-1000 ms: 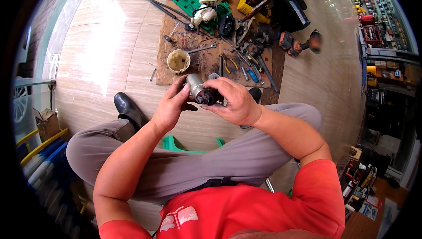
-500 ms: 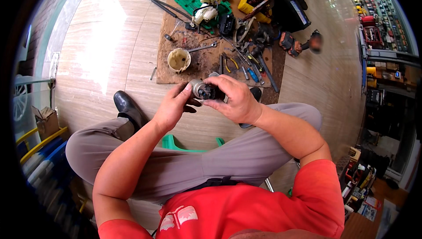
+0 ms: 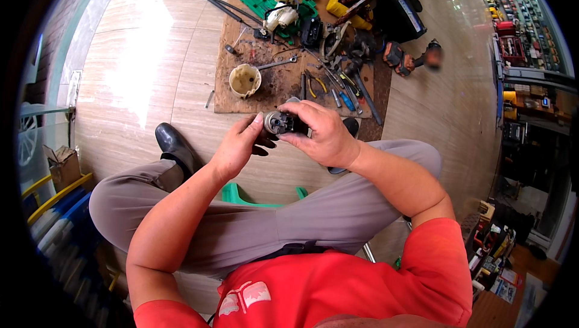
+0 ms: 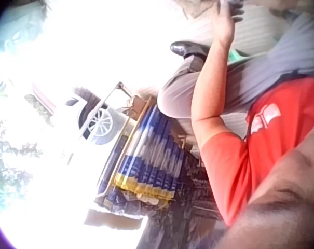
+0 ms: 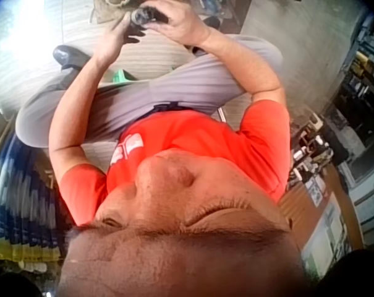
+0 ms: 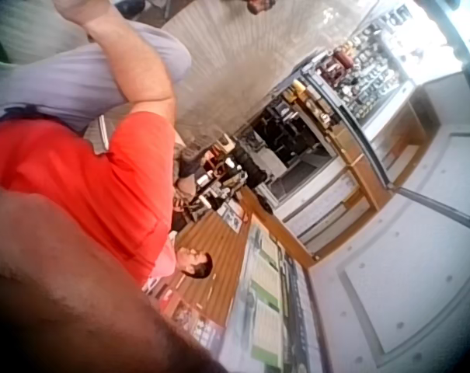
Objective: The person handles a cylindrical metal component, wipes its surface, and fits together internal gears and circular plates.
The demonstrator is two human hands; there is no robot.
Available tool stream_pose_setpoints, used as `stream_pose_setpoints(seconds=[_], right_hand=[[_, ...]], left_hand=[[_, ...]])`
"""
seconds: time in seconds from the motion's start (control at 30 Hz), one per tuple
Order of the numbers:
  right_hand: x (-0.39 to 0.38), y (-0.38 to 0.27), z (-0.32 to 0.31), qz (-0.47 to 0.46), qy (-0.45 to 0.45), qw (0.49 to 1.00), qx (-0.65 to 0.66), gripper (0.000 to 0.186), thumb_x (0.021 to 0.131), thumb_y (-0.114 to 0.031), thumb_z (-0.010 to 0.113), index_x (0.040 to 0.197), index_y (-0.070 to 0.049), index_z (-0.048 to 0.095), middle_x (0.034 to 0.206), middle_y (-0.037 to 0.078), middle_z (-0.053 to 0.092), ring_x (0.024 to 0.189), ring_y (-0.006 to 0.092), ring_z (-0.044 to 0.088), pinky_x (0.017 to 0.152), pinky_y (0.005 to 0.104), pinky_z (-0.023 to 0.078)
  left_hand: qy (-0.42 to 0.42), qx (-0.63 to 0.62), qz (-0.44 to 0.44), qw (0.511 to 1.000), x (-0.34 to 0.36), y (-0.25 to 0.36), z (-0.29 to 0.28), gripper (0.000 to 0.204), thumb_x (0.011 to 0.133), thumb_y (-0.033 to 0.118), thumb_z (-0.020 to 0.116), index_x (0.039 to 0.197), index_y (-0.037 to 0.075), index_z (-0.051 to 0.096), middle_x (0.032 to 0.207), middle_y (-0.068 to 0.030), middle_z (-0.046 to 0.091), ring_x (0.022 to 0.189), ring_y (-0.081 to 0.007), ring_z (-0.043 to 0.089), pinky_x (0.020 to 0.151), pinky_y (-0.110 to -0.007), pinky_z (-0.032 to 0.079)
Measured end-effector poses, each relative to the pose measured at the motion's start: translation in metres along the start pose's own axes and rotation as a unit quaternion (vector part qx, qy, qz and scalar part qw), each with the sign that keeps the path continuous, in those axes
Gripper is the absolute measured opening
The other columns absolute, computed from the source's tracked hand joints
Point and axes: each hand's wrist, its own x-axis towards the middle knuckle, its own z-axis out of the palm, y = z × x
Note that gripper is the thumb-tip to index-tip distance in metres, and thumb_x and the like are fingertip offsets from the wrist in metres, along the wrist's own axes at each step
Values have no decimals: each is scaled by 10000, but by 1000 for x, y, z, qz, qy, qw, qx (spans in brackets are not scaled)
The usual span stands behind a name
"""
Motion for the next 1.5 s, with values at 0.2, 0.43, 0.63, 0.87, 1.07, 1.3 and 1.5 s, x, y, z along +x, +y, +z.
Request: stream_pose_setpoints(seconds=[0.2, 0.43, 0.63, 0.87, 1.07, 1.3, 1.5], right_hand=[[-1, 2, 1, -2, 4, 1000, 2, 449, 758, -88, 778, 1152, -19, 575, 1000, 183, 634, 907, 388, 626, 769, 409, 519], [1, -1, -2, 18, -7, 1000, -2, 444, 773, -84, 767, 1166, -13, 575, 1021, 189, 637, 928, 382, 630, 784, 402, 517], [1, 1, 0, 25, 11, 1000, 12, 414, 817, -96, 719, 1189, -2, 563, 1033, 209, 637, 948, 413, 619, 804, 429, 510], [0, 3, 1, 64, 21, 997, 38, 399, 846, -93, 697, 1206, 17, 561, 1029, 228, 646, 949, 417, 626, 810, 424, 511], [0, 3, -1, 26, 11, 999, 18, 419, 827, -88, 716, 1207, 11, 570, 1061, 221, 647, 972, 405, 631, 828, 412, 516], [1, 0, -2, 23, -3, 1000, 21, 446, 804, -83, 734, 1213, -11, 574, 1085, 210, 646, 995, 400, 629, 838, 409, 517], [1, 1, -1, 18, -6, 1000, 16, 452, 801, -82, 738, 1216, -15, 572, 1082, 207, 645, 987, 401, 628, 836, 412, 520]], left_hand=[[3, 0, -3, 1000, -2, 2, 4, 451, 1042, 440, 395, 1160, 25, 526, 971, -111, 646, 904, -213, 646, 783, -336, 505], [-1, 11, 1, 1000, 1, -3, 0, 480, 1042, 460, 391, 1137, 20, 558, 965, -92, 651, 860, -183, 639, 735, -323, 507], [-4, 27, 0, 1000, -1, 0, 2, 509, 1037, 481, 377, 1110, 16, 569, 976, -104, 650, 909, -207, 640, 792, -338, 503], [-6, 35, 0, 999, -1, 1, 2, 526, 1040, 489, 359, 1134, 15, 565, 1019, -106, 655, 925, -201, 636, 815, -336, 504], [-9, 28, 11, 1000, -1, -1, 2, 490, 1045, 468, 367, 1175, 29, 541, 1043, -104, 651, 940, -199, 636, 815, -334, 504], [-11, 9, 15, 1000, -2, -1, 2, 464, 1045, 450, 390, 1209, 34, 514, 1058, -104, 639, 947, -202, 636, 808, -337, 504], [-10, 1, 15, 1000, -2, 0, 3, 464, 1045, 445, 391, 1222, 32, 505, 1061, -107, 636, 945, -206, 640, 805, -337, 504]])
